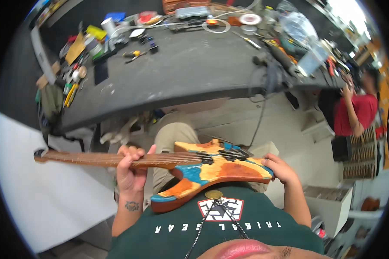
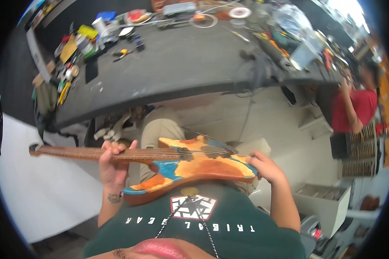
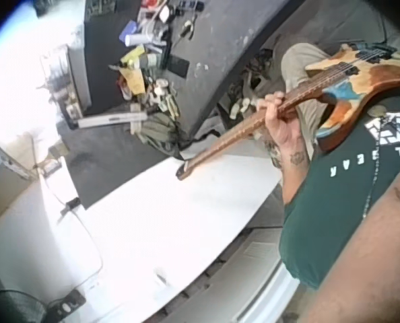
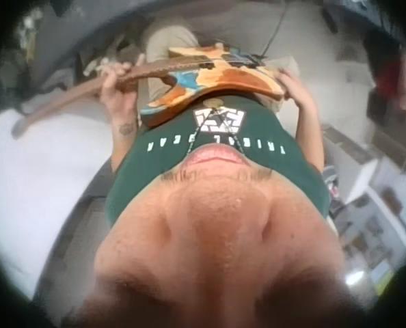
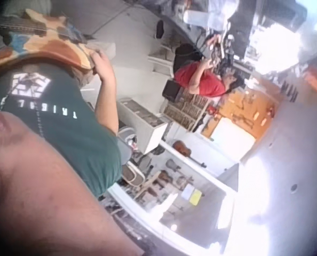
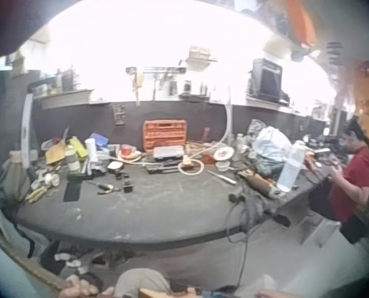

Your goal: The person plugs a cable into an electric guitar and an amplifier, then strums and plays the guitar to test the sound.

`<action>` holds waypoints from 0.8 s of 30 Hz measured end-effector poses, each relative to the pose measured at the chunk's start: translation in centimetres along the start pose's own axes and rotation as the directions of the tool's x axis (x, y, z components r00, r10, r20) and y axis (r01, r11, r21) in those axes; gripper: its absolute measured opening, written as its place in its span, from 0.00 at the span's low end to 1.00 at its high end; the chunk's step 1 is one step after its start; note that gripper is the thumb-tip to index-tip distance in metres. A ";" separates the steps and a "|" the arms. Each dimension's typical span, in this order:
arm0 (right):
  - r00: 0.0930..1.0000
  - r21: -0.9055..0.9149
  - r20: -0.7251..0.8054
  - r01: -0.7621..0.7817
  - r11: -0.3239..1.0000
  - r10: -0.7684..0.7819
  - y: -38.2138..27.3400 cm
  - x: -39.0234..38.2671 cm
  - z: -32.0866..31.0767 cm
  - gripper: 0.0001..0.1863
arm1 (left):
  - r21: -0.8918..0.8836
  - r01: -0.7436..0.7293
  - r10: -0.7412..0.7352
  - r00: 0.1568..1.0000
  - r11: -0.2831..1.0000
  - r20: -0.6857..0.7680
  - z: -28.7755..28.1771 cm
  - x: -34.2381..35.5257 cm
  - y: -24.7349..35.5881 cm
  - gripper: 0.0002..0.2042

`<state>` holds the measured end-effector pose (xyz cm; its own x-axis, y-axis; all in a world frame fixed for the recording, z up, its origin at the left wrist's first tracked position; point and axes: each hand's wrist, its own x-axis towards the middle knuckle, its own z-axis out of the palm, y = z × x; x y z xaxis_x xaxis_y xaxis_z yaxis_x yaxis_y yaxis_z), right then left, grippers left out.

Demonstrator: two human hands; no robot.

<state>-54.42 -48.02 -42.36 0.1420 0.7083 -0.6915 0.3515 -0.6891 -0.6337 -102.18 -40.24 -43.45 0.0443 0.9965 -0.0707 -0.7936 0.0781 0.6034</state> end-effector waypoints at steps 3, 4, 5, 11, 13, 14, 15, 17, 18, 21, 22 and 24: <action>0.993 -0.130 0.092 -0.064 0.989 0.077 0.2 1.4 -0.9 0.23 | -0.034 0.068 -0.069 0.997 0.997 -0.030 1.3 1.0 -0.1 0.09; 0.989 -0.183 0.117 -0.072 0.980 0.095 0.0 1.5 -1.2 0.22 | -0.011 0.085 -0.085 0.996 0.996 -0.002 1.6 2.0 0.0 0.09; 0.991 -0.455 0.126 0.013 0.890 0.050 -0.5 2.0 -1.5 0.21 | 0.015 0.098 -0.098 0.995 0.995 0.030 1.9 2.6 0.1 0.08; 0.745 -0.285 0.367 0.660 0.695 -0.557 -12.7 7.6 4.5 0.11 | 0.060 0.028 -0.034 0.995 0.998 0.091 1.9 4.0 0.6 0.06; 0.546 0.262 0.497 0.647 0.717 -0.674 -13.9 10.4 8.5 0.07 | 0.049 -0.072 0.072 0.997 0.996 0.016 2.6 4.3 1.7 0.09; 0.556 0.272 0.489 0.634 0.724 -0.672 -14.2 11.2 10.2 0.05 | 0.043 -0.148 0.146 0.989 0.988 0.038 2.5 5.0 2.9 0.08; 0.566 0.286 0.488 0.615 0.735 -0.664 -14.0 12.0 11.8 0.04 | 0.039 -0.221 0.219 0.974 0.974 0.051 2.5 5.5 4.3 0.08; 0.568 0.335 0.449 0.608 0.720 -0.689 -13.3 14.1 14.3 0.07 | 0.074 -0.425 0.418 0.903 0.902 0.100 3.1 7.1 8.4 0.08; 0.607 0.341 0.459 0.554 0.759 -0.649 -12.9 14.9 14.9 0.08 | 0.108 -0.497 0.474 0.861 0.861 0.185 3.0 7.7 10.9 0.11; 0.590 0.289 0.529 0.550 0.783 -0.610 -11.9 16.5 15.3 0.03 | 0.067 -0.524 0.510 0.847 0.849 0.152 4.1 8.0 16.8 0.10; 0.588 0.311 0.543 0.522 0.794 -0.599 -12.2 16.2 15.1 0.06 | 0.045 -0.501 0.488 0.858 0.864 0.162 4.1 8.0 17.6 0.11; 0.499 0.387 0.603 0.500 0.775 -0.623 -12.5 15.5 14.2 0.09 | 0.017 -0.471 0.460 0.867 0.882 0.190 4.1 8.2 18.0 0.12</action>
<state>-69.78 -30.59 -50.06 -0.7058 0.6903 -0.1592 -0.0146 -0.2388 -0.9710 -113.67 -30.53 -29.92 -0.2116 0.9059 0.3668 -0.7103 -0.4003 0.5789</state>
